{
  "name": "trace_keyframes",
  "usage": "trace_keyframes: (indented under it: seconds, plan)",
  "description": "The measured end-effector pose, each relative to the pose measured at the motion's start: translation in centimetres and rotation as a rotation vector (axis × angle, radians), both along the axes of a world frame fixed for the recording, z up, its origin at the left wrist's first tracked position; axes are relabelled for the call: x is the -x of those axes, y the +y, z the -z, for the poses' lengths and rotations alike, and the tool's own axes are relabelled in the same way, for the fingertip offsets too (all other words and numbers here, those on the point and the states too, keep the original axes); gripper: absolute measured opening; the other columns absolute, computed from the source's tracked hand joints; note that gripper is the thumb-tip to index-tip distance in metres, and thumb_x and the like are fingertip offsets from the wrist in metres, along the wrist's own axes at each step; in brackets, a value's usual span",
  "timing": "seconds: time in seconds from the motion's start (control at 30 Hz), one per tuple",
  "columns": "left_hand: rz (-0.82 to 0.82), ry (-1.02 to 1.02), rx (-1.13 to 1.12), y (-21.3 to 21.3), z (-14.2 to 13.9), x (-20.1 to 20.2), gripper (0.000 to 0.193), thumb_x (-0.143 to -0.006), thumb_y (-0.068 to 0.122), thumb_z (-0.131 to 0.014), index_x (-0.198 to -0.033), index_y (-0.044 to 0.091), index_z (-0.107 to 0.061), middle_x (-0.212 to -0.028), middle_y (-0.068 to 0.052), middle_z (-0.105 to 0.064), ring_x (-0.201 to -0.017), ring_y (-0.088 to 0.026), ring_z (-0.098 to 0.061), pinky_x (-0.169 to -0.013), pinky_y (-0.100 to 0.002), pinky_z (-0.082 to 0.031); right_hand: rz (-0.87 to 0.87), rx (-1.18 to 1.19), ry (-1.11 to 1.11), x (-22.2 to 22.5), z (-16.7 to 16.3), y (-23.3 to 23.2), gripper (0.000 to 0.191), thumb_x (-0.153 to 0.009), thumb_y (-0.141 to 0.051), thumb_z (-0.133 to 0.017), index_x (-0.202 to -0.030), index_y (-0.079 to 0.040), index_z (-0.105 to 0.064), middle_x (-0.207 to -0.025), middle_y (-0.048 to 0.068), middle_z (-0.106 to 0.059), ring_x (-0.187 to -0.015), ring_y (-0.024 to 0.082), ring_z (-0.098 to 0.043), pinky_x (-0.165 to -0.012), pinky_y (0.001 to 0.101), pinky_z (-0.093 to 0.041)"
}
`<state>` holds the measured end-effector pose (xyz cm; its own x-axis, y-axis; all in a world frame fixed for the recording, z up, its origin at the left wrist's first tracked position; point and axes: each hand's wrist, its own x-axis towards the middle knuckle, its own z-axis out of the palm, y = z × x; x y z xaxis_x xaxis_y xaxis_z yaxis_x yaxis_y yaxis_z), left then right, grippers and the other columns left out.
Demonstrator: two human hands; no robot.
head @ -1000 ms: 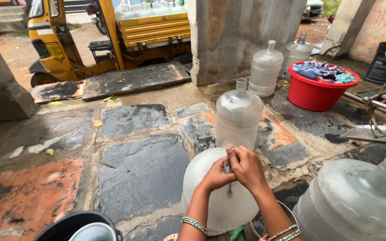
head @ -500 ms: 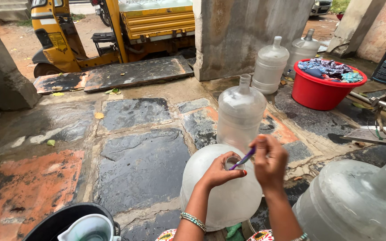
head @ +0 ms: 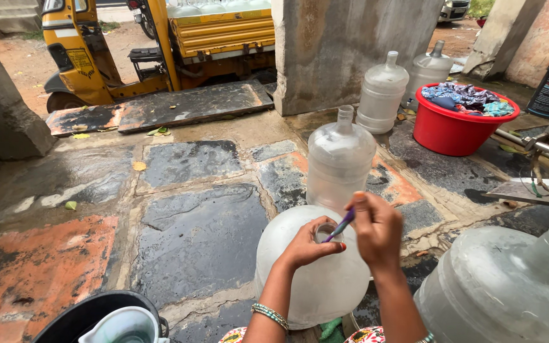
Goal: The person scrubs the neck of a large plastic water dispenser with a toothbrush, then wipes the exterior with a green cloth. The dispenser is handled one at a time on a tiled floor.
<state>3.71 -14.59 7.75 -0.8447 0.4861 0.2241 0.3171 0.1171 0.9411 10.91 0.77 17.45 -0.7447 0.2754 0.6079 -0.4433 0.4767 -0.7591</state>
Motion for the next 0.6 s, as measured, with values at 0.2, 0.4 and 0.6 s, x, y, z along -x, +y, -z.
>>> trace_keyframes:
  seconds: [0.2, 0.4, 0.6]
  plan:
    - [-0.312, 0.254, 0.055, 0.9, 0.0, -1.1, 0.089, -0.054, 0.037, -0.096, -0.126, 0.009, -0.051, -0.113, -0.012, -0.065, -0.111, -0.026, -0.060, -0.097, -0.044, -0.049, 0.031, -0.001, 0.115, -0.1, 0.4, -0.2, 0.046, -0.107, -0.038, -0.051, -0.082, -0.005, -0.070, -0.063, 0.005, -0.063, -0.056, 0.014, -0.058, -0.053, 0.0293, -0.042]
    - [-0.678, 0.641, 0.142, 3.1, 1.7, -2.3, 0.085, -0.066, 0.022, -0.092, -0.135, 0.005, -0.047, -0.120, -0.018, -0.068, -0.112, -0.039, -0.063, -0.106, -0.057, -0.041, 0.037, -0.083, -0.039, 2.9, 3.2, -1.5, 0.046, -0.102, -0.041, -0.054, -0.079, -0.005, -0.071, -0.060, 0.006, -0.064, -0.053, 0.017, -0.060, -0.051, 0.0310, -0.043]
    - [-0.609, 0.408, 0.048, 1.9, 1.1, -1.5, 0.077, -0.067, 0.009, -0.085, -0.134, 0.009, -0.048, -0.122, -0.014, -0.067, -0.116, -0.037, -0.064, -0.099, -0.044, -0.050, 0.006, -0.041, -0.108, 3.4, 3.9, -1.8, 0.044, -0.102, -0.041, -0.055, -0.081, -0.007, -0.073, -0.054, 0.006, -0.059, -0.050, 0.016, -0.056, -0.050, 0.0334, -0.040]
